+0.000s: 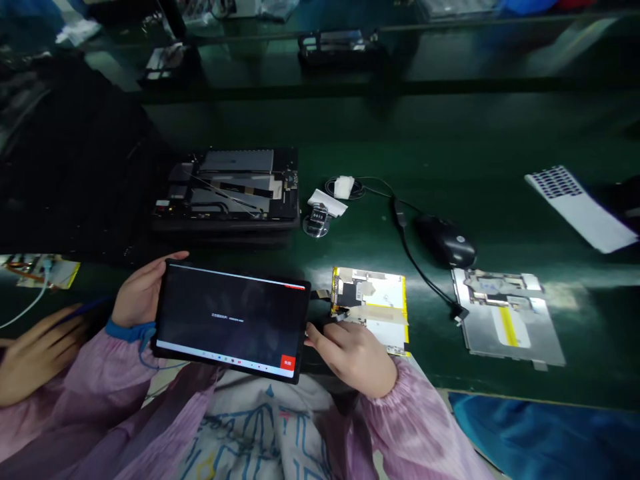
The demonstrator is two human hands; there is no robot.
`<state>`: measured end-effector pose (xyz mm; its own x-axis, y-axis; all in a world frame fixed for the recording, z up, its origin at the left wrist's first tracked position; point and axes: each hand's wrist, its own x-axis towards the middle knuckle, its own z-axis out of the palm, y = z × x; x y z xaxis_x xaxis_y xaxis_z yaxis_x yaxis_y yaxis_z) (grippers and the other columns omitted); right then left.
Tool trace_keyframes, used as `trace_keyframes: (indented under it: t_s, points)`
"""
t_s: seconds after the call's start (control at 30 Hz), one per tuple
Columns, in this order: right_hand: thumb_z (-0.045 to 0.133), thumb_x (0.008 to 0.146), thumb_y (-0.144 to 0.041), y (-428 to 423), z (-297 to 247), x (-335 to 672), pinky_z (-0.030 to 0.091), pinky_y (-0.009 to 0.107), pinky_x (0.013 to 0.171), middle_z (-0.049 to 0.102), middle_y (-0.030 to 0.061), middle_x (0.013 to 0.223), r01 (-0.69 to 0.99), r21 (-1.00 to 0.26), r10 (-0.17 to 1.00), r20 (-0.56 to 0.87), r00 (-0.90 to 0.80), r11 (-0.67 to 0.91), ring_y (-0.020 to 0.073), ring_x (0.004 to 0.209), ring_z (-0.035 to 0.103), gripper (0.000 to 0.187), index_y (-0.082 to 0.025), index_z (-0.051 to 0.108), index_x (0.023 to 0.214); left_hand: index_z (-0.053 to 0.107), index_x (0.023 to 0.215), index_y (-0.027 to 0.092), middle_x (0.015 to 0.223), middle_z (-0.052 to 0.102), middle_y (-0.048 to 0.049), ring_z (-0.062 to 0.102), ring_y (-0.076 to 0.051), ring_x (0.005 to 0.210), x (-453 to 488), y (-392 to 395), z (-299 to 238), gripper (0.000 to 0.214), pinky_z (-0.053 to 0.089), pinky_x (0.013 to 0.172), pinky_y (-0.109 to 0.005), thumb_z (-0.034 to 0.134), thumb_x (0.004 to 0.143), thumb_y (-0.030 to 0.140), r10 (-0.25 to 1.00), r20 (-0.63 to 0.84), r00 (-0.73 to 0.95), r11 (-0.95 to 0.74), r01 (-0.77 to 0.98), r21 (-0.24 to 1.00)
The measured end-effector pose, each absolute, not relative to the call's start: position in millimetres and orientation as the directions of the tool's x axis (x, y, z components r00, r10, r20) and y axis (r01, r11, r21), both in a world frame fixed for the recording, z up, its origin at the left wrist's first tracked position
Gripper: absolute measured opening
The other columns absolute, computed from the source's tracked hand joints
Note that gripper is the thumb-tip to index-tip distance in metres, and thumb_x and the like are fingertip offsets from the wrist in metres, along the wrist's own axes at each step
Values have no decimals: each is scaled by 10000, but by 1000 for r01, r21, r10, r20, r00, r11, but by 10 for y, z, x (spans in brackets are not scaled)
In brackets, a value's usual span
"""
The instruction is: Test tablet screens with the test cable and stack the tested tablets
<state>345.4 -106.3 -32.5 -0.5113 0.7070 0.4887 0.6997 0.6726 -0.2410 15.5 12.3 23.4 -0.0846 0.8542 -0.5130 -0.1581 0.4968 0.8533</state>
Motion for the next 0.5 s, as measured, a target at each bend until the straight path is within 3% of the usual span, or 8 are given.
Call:
trace_keyframes:
  t_s: [0.3, 0.43, 0.5]
  points:
    - [534, 914, -210, -1057, -336, 3492, 424, 260, 492, 621, 11, 620, 673, -343, 736, 493, -465, 655, 112, 501, 549, 189, -144, 610, 1075, 728, 968, 136, 700, 706, -56, 642, -158, 650, 142, 105, 227, 256, 505, 613, -237, 653, 741, 226, 863, -499, -72, 480, -188, 857]
    - [593, 876, -210, -1134, -268, 3582, 475, 248, 538, 645, 8, 665, 658, -463, 791, 488, -370, 594, 123, 554, 589, 307, -199, 585, 1183, 728, 962, 130, 686, 708, -58, 646, -162, 637, 123, 112, 233, 242, 515, 604, -240, 643, 746, 199, 856, -512, -75, 486, -220, 846]
    - [621, 853, -207, -1199, -203, 3692, 480, 240, 546, 653, 6, 689, 723, -487, 841, 483, -245, 491, 117, 543, 583, 312, -230, 602, 1163, 725, 967, 128, 692, 711, -57, 648, -164, 633, 121, 117, 242, 245, 518, 598, -241, 642, 747, 197, 851, -520, -69, 494, -226, 839]
